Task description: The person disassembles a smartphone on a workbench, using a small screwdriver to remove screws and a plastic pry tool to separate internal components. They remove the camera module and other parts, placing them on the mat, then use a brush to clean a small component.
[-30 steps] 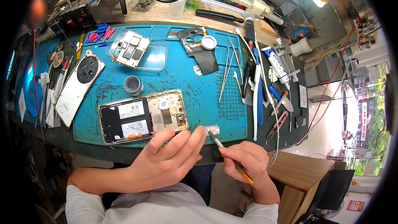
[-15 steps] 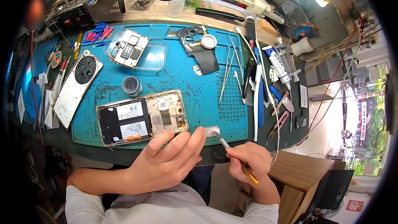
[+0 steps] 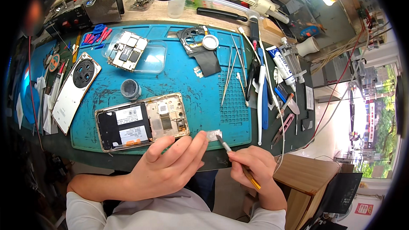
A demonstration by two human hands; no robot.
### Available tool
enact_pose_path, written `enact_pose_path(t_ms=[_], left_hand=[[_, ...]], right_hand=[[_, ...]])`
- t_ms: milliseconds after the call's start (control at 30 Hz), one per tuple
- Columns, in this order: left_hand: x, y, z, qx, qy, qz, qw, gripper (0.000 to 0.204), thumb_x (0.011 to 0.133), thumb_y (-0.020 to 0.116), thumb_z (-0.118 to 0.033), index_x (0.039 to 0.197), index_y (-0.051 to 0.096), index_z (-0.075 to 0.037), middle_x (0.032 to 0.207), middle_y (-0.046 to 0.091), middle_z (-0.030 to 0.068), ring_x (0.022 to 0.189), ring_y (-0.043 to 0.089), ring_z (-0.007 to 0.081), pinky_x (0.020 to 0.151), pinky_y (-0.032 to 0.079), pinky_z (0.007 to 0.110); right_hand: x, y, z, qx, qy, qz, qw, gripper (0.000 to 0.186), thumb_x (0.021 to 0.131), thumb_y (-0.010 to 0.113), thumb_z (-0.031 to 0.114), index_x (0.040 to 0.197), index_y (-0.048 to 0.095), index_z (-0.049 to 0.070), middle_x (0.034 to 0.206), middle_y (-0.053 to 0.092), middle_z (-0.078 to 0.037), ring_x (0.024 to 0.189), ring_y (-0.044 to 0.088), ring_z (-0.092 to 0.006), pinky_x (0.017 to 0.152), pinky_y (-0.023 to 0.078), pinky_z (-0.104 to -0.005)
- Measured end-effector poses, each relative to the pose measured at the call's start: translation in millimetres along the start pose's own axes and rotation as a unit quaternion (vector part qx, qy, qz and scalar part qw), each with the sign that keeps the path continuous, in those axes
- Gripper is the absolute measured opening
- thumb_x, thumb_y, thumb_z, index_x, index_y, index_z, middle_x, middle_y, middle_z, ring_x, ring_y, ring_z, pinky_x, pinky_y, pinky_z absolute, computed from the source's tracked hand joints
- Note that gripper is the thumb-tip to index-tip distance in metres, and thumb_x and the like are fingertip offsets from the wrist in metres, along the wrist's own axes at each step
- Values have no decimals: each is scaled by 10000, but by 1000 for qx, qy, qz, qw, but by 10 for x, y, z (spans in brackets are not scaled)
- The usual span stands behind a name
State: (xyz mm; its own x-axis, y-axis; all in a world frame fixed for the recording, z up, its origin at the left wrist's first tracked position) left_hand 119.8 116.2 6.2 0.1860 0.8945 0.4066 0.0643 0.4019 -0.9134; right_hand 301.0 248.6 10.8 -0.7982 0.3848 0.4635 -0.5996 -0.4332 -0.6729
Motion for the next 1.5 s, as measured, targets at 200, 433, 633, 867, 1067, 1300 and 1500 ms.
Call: enact_pose_path(t_ms=[200, 433, 633, 867, 1067, 1300, 1500], left_hand=[[-3, -1, 1, -6, -1, -1, 1000, 454, 857, 760, -279, 1244, 774, -43, 1413, 683, 54, 1205, 548, 164, 1093, 306, 401], [-16, 11, 1, -33, -12, -5, 999, 465, 851, 763, -270, 1255, 766, -39, 1381, 689, 62, 1211, 549, 167, 1079, 318, 404], [-28, -5, 7, -8, 0, -18, 1000, 450, 851, 758, -263, 1238, 772, -36, 1366, 698, 64, 1182, 569, 168, 1057, 337, 387], [-32, -2, 5, 4, 1, -31, 1000, 408, 865, 741, -267, 1201, 790, -42, 1350, 713, 64, 1154, 583, 166, 1042, 348, 373], [-33, -1, -4, 10, 0, -30, 999, 395, 865, 740, -256, 1195, 794, -47, 1345, 720, 59, 1144, 587, 161, 1043, 350, 373], [-28, -1, 10, -16, -11, -40, 999, 334, 881, 737, -234, 1154, 798, -51, 1318, 744, 58, 1103, 608, 155, 1034, 364, 370], [-31, 0, 19, -23, -19, -51, 998, 313, 883, 734, -227, 1132, 799, -49, 1297, 754, 53, 1081, 618, 153, 1024, 371, 366]], right_hand=[[9, -1, -8, 1, 6, 0, 1000, 397, 721, 773, -118, 1099, 767, 2, 824, 742, -90, 654, 705, -219, 596, 558, -296], [88, 19, 5, 16, 9, -2, 1000, 394, 718, 769, -127, 1087, 774, 12, 823, 744, -95, 659, 711, -230, 604, 568, -305], [39, -81, -55, 69, 40, 24, 997, 408, 732, 771, -115, 1117, 783, 18, 849, 755, -108, 692, 728, -227, 607, 569, -304], [138, -19, -27, 79, 34, 52, 995, 414, 738, 774, -120, 1130, 781, 13, 865, 767, -108, 705, 737, -224, 617, 572, -295], [174, -1, -13, 80, 27, 45, 995, 406, 722, 771, -126, 1105, 785, 10, 851, 768, -104, 696, 736, -223, 612, 573, -295], [125, -29, -58, 92, 42, 35, 994, 393, 710, 766, -127, 1074, 793, 18, 828, 765, -96, 692, 736, -221, 602, 569, -292], [132, -15, -59, 93, 39, 44, 994, 383, 717, 774, -114, 1073, 797, 25, 833, 768, -94, 681, 731, -224, 598, 566, -290]])
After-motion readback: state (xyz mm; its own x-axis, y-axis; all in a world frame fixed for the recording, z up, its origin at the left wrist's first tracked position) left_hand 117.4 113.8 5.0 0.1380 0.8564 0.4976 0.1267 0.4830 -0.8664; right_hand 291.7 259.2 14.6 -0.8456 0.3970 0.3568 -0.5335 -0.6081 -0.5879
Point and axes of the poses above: each hand's wrist, its own x-axis towards the middle knuckle, its own y-axis out of the palm, z = x × y, the point moved 4 cm from there along x, towards the middle knuckle
